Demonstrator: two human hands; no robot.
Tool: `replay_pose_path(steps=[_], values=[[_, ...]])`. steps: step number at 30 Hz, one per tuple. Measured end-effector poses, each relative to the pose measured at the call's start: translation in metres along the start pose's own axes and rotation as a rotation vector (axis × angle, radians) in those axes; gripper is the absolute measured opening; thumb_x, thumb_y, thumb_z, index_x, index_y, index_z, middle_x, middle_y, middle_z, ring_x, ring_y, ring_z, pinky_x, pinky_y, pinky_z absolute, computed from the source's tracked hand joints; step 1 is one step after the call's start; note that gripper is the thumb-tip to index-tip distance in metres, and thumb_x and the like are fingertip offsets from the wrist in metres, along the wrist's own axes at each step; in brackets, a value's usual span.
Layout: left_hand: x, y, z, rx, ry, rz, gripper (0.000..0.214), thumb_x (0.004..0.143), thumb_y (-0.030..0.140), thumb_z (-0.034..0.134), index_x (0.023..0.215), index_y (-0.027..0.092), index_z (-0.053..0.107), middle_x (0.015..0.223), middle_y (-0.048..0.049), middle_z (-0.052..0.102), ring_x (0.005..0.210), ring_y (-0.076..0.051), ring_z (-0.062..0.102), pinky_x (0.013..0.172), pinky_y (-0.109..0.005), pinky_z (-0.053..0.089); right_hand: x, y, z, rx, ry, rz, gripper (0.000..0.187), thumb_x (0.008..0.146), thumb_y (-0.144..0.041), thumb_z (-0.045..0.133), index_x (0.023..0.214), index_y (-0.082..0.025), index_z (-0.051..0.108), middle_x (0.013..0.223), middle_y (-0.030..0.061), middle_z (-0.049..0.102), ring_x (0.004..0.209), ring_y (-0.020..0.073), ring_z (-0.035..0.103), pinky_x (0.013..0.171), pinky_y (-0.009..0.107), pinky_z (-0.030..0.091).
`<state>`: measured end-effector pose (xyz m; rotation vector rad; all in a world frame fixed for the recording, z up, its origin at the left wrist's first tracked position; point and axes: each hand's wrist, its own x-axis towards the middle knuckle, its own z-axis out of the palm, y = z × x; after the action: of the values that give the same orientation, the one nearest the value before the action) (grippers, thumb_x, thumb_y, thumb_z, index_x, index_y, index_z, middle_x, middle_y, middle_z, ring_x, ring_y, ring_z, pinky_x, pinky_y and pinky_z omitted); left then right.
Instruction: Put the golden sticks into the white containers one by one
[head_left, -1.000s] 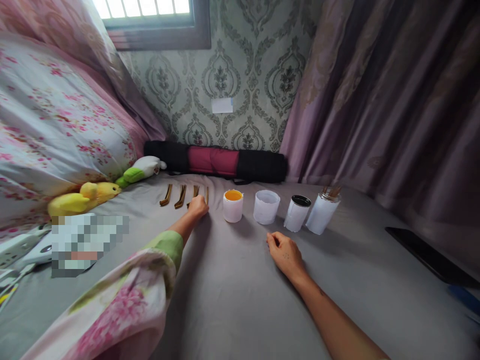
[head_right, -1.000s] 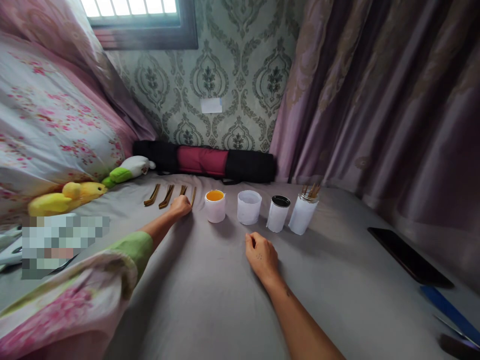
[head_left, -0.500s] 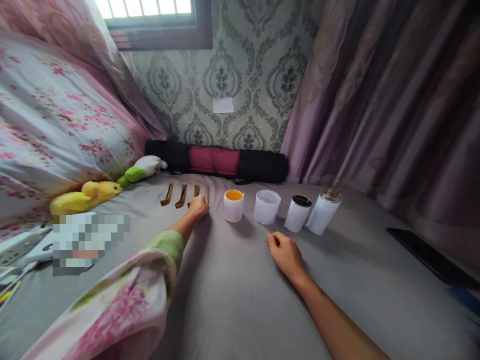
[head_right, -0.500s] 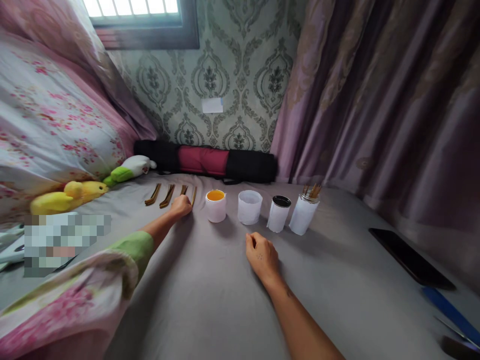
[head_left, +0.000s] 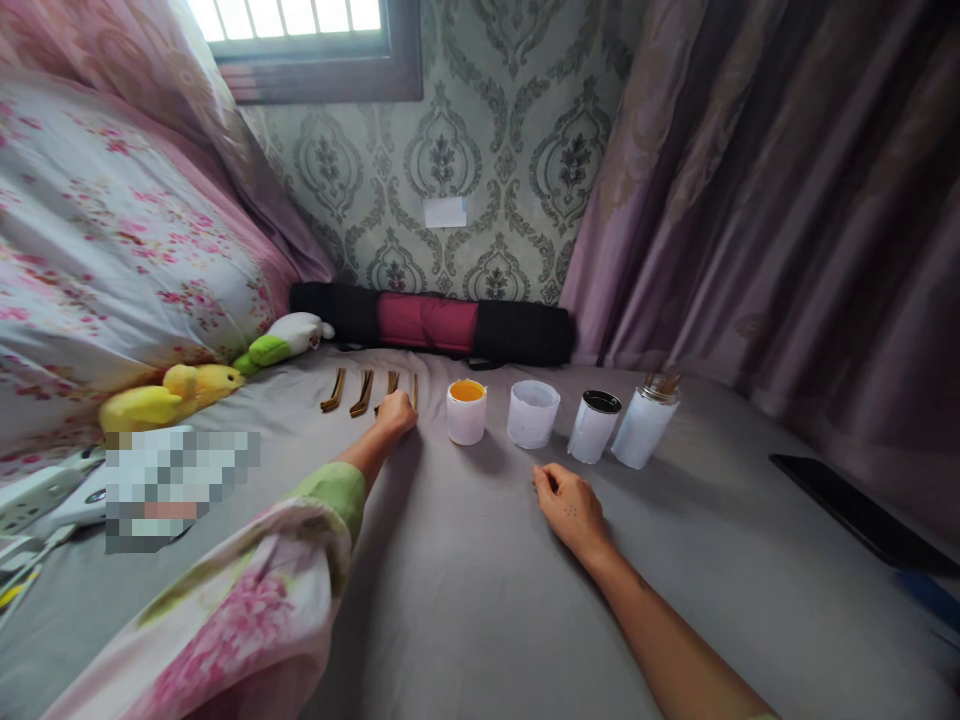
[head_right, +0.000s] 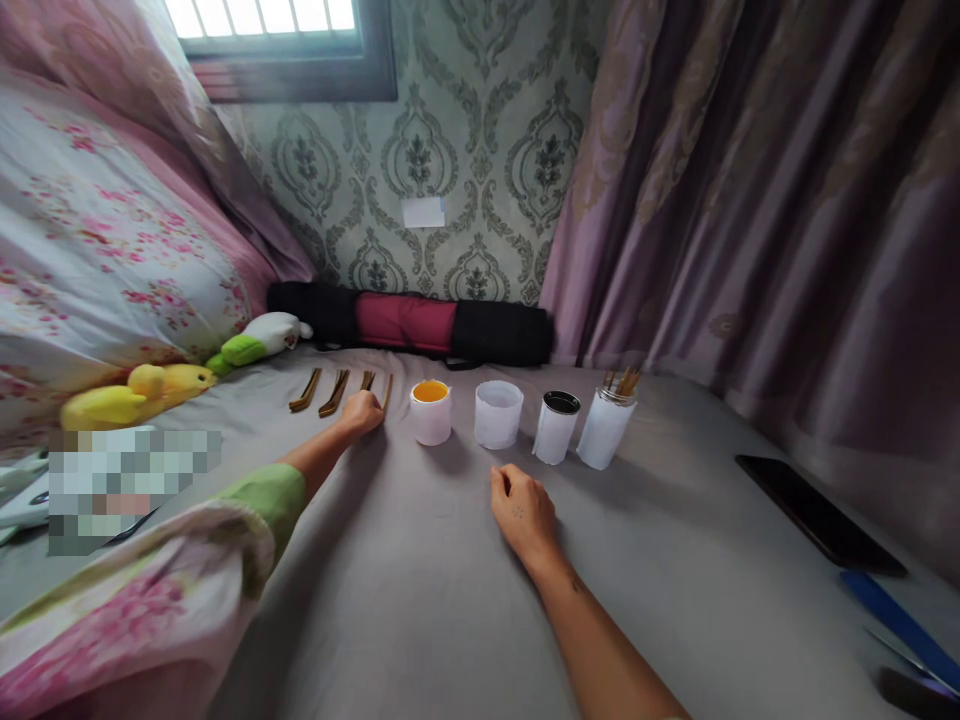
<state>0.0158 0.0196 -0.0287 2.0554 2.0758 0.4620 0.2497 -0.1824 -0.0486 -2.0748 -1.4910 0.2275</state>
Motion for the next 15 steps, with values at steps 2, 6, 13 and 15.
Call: replay_pose_path(steps=[2,6,13,15], values=[[-0.0016,0.0010,-0.0021,-0.002,-0.004,-0.002,0.019,0.065,0.012,0.052,0.080,0.010,0.064,0.087,-0.0198,0.065,0.088,-0.026,0.060,0.071,-0.027,0.044,0.0003,0.0002,0.0007,-0.001,0.003,-0.001,0.033,0.083,-0.041,0.035,0.073,-0.022,0.060,0.071,0.0025,0.064,0.066,0.0143,0.056,0.052,0.022,0.027],[-0.0040,0.0024,-0.0056,-0.007,-0.010,-0.003,0.021,0.066,0.012,0.051,0.081,0.009,0.065,0.087,-0.0195,0.065,0.087,-0.026,0.061,0.071,-0.027,0.044,0.0005,0.0005,0.0010,-0.008,0.008,-0.010,0.033,0.083,-0.041,0.034,0.073,-0.022,0.060,0.071,0.0025,0.064,0.065,0.0140,0.056,0.052,0.022,0.027],[-0.0042,0.0007,-0.0072,-0.017,-0.011,0.003,0.024,0.065,0.013,0.052,0.084,0.010,0.066,0.085,-0.0180,0.066,0.086,-0.026,0.061,0.072,-0.027,0.044,0.0006,0.0008,0.0011,-0.025,0.009,-0.013,0.033,0.083,-0.040,0.034,0.074,-0.023,0.060,0.071,0.0024,0.065,0.066,0.0144,0.056,0.052,0.023,0.027],[-0.0039,0.0001,-0.0075,-0.020,-0.013,0.001,0.024,0.065,0.014,0.052,0.083,0.011,0.067,0.085,-0.0174,0.066,0.085,-0.026,0.061,0.071,-0.027,0.044,0.0010,0.0006,0.0013,-0.030,0.008,-0.005,0.033,0.083,-0.040,0.035,0.074,-0.023,0.061,0.072,0.0024,0.065,0.066,0.0144,0.056,0.052,0.023,0.027]])
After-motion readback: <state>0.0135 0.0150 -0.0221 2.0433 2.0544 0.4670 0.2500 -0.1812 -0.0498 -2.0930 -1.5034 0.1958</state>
